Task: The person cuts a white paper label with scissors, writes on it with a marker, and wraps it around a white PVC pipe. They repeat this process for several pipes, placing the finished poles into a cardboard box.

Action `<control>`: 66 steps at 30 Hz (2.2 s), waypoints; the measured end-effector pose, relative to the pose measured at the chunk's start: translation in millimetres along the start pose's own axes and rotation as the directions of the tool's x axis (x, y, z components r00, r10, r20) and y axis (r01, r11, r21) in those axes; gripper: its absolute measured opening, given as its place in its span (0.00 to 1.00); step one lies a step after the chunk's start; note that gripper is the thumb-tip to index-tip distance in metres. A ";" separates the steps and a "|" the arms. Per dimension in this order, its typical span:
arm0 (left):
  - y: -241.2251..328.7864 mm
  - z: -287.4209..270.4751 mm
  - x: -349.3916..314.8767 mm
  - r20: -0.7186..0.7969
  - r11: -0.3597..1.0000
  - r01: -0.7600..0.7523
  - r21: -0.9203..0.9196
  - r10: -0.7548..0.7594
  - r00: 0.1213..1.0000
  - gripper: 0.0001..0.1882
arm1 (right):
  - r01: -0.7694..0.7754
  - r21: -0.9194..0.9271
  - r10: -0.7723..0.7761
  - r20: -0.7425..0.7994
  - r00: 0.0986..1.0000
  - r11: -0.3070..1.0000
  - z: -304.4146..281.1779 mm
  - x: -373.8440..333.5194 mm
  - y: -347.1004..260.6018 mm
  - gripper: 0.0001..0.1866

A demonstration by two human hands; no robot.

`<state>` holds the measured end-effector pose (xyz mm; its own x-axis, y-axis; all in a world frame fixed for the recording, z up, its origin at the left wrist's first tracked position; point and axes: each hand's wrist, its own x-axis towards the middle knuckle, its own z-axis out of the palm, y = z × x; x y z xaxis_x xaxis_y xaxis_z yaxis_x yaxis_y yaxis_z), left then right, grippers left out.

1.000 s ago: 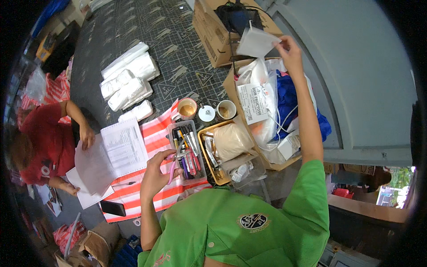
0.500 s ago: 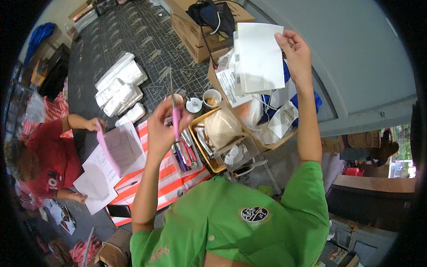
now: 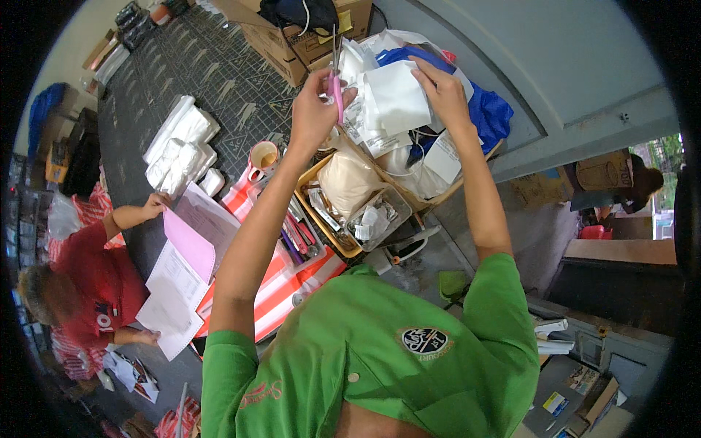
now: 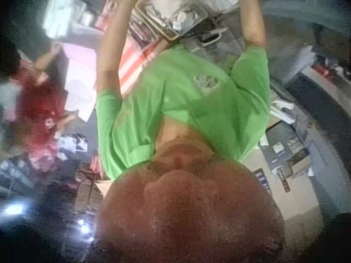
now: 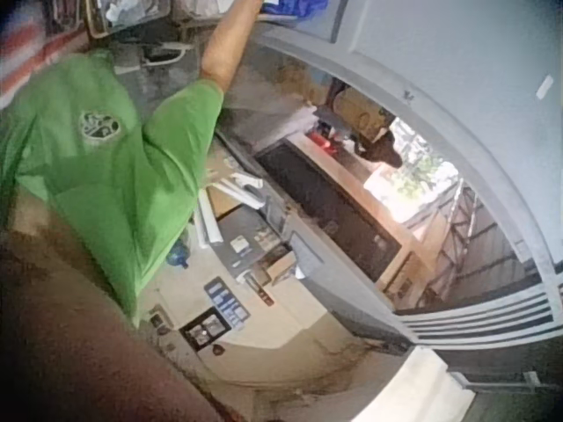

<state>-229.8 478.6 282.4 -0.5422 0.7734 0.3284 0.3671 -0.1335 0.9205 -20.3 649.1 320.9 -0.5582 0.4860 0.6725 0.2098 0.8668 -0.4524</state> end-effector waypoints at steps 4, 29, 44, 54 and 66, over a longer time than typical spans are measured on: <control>31.3 1.3 18.0 0.019 0.984 -0.175 -0.031 0.175 0.984 0.37 | 0.164 0.066 -0.159 -0.081 0.984 0.984 -9.0 11.6 -3.0 0.10; 26.0 -21.3 -9.1 0.236 0.956 0.034 -0.292 0.037 0.971 0.35 | -0.615 0.504 0.386 0.490 0.782 0.606 34.5 17.9 7.1 0.19; 15.5 -17.6 -2.8 -0.137 0.944 0.148 -0.294 -0.195 0.971 0.25 | -0.753 0.559 0.366 0.659 0.657 0.346 28.5 6.8 -49.6 0.22; 33.8 -43.6 -4.9 -0.212 0.918 0.140 -0.372 -0.231 0.949 0.23 | -0.356 0.027 0.312 0.424 0.850 0.934 39.3 0.1 -54.5 0.22; 86.9 -99.3 7.4 -0.167 0.998 -0.050 -0.034 0.044 0.985 0.26 | -0.317 0.359 0.129 0.460 0.878 0.878 32.1 7.2 -73.2 0.21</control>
<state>-277.0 411.2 385.8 -0.6443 0.6523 0.3994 0.3682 -0.1932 0.9095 -65.4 585.5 340.0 -0.8328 0.4873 0.2627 0.0726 0.5666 -0.8208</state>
